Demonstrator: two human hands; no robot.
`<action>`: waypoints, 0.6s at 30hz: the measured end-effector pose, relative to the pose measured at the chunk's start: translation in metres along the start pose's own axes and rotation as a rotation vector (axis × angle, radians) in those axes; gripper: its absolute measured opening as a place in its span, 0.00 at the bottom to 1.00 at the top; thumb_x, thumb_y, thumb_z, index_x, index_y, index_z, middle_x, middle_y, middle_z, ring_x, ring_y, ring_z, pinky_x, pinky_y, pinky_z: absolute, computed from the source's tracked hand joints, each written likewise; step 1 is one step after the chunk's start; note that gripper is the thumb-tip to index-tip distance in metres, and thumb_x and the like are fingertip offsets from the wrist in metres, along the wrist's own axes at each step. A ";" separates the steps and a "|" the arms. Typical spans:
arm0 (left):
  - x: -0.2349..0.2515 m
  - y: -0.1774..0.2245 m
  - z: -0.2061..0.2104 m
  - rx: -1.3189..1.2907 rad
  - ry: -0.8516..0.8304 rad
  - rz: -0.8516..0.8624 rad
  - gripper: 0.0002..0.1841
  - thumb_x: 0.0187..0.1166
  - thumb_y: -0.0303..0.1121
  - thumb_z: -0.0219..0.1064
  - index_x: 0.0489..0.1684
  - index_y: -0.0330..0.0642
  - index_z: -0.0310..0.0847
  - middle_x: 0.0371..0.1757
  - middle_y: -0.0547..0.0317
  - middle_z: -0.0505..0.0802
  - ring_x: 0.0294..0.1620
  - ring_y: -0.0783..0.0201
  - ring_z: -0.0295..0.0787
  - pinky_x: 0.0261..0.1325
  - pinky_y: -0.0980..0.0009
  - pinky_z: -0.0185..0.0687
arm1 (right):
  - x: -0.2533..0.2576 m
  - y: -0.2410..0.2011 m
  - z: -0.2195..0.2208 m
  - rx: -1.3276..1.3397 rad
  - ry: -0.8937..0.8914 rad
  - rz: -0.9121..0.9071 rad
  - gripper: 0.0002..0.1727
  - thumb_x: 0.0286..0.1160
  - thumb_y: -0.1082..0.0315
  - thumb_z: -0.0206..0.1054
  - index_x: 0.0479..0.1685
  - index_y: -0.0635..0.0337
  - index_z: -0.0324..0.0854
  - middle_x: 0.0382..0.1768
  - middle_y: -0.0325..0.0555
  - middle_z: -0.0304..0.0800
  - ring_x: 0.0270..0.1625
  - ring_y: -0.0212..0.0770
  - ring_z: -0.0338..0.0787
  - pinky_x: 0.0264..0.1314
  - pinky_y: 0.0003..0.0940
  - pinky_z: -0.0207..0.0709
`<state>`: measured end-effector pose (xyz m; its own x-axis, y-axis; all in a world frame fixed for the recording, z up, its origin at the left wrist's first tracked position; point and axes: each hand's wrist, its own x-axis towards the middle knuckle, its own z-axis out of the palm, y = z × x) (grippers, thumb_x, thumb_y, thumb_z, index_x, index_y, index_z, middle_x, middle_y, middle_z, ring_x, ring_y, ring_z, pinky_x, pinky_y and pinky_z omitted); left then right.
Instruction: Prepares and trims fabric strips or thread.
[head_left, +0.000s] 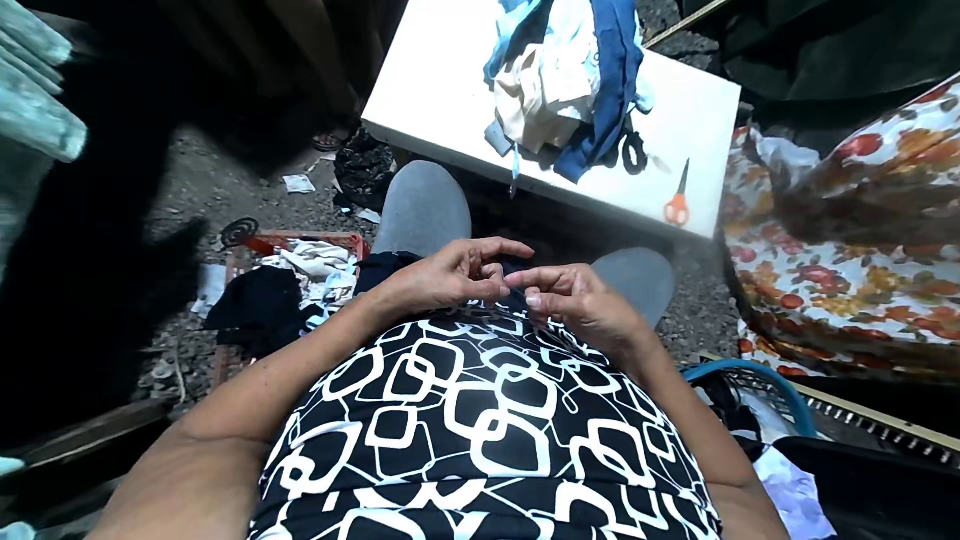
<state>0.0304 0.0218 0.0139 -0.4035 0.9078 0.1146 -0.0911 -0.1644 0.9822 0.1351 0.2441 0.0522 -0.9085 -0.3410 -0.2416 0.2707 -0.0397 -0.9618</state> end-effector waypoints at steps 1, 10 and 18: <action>0.000 0.000 0.000 0.027 0.002 -0.002 0.27 0.79 0.21 0.65 0.80 0.34 0.70 0.29 0.61 0.88 0.25 0.74 0.81 0.31 0.82 0.79 | 0.000 0.000 0.001 -0.023 0.008 -0.007 0.16 0.78 0.76 0.64 0.61 0.67 0.86 0.35 0.41 0.90 0.26 0.25 0.80 0.30 0.21 0.77; 0.001 0.002 0.002 0.152 0.045 -0.030 0.28 0.78 0.23 0.66 0.81 0.36 0.67 0.27 0.64 0.85 0.21 0.76 0.77 0.26 0.83 0.75 | -0.001 -0.001 0.003 -0.114 0.041 0.003 0.17 0.81 0.75 0.61 0.66 0.65 0.85 0.39 0.42 0.92 0.27 0.26 0.80 0.31 0.22 0.78; 0.000 0.004 0.003 0.215 0.059 -0.054 0.29 0.79 0.23 0.66 0.82 0.38 0.66 0.27 0.64 0.84 0.20 0.75 0.76 0.24 0.82 0.73 | 0.000 0.002 0.004 -0.099 0.064 0.005 0.18 0.80 0.75 0.59 0.65 0.64 0.85 0.30 0.40 0.84 0.25 0.28 0.78 0.30 0.23 0.77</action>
<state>0.0327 0.0228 0.0179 -0.4561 0.8880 0.0580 0.0794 -0.0243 0.9965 0.1365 0.2405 0.0505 -0.9265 -0.2802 -0.2510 0.2454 0.0555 -0.9678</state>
